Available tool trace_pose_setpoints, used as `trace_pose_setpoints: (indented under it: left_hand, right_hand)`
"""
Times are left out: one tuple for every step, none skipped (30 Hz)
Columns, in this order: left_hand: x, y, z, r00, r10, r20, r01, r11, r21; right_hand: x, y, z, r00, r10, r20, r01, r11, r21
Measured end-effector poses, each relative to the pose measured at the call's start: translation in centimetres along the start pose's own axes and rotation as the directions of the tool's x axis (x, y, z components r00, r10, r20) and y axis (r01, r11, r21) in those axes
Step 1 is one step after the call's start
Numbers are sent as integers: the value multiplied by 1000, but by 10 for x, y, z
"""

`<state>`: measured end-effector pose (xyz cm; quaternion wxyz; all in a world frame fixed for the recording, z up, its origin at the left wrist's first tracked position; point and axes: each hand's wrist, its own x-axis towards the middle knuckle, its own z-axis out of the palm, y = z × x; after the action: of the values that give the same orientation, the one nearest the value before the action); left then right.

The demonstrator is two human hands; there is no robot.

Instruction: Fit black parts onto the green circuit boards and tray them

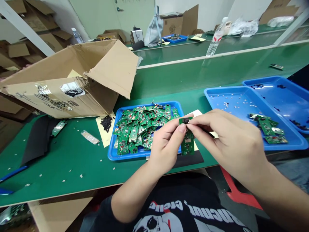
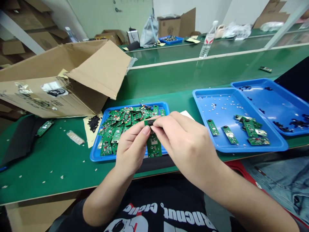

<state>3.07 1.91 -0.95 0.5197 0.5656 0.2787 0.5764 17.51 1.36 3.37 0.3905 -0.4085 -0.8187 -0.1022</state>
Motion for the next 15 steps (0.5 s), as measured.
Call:
trace_pose_setpoints:
  left_hand:
    - [0, 0, 0, 1000, -14, -21, 13, 1000, -6]
    - [0, 0, 1, 999, -20, -46, 20, 1000, -3]
    - [0, 1, 1, 997, -20, -71, 21, 1000, 5]
    - [0, 2, 2, 995, -17, -97, 19, 1000, 14]
    - [0, 3, 3, 992, -14, -124, 16, 1000, 18]
    - [1, 4, 4, 989, -18, -147, 20, 1000, 13]
    - [1, 6, 4, 986, -27, -163, 27, 1000, -2]
    - [2, 7, 4, 985, -37, -171, 34, 999, -24]
    - [3, 9, 3, 984, -47, -174, 40, 998, -42]
    - [4, 10, 1, 984, -54, -169, 46, 998, -50]
    - [5, 13, -1, 986, -62, -153, 56, 997, -45]
    - [6, 15, -4, 989, -76, -131, 73, 997, -26]
    - [8, 18, -8, 990, -99, -102, 100, 995, 0]
    - [9, 22, -12, 988, -137, -67, 139, 990, 31]
    - [10, 25, -17, 983, -182, -26, 184, 981, 63]
  right_hand:
    - [-1, 0, 0, 1000, -3, -7, 3, 1000, 3]
    - [-1, -1, 1, 1000, -1, -15, 1, 1000, 11]
    - [-2, -1, 1, 1000, 4, -25, -4, 1000, 21]
    - [-3, -1, 2, 999, 12, -34, -11, 999, 30]
    - [-3, -1, 3, 999, 21, -40, -20, 999, 40]
    - [-4, -1, 3, 999, 32, -41, -29, 998, 53]
    - [-4, -1, 4, 998, 45, -35, -43, 997, 69]
    - [-5, -1, 4, 998, 62, -22, -60, 994, 88]
    - [-5, 0, 4, 997, 82, -3, -81, 991, 111]
    - [-5, 0, 3, 995, 102, 18, -103, 985, 135]
    - [-6, 0, 2, 992, 119, 42, -124, 980, 158]
    - [-6, 1, 1, 989, 133, 72, -144, 973, 181]
    - [-7, 2, -1, 983, 155, 95, -172, 963, 206]
    - [-8, 3, -2, 976, 187, 109, -208, 949, 235]
    - [-9, 4, -4, 967, 223, 123, -249, 931, 267]
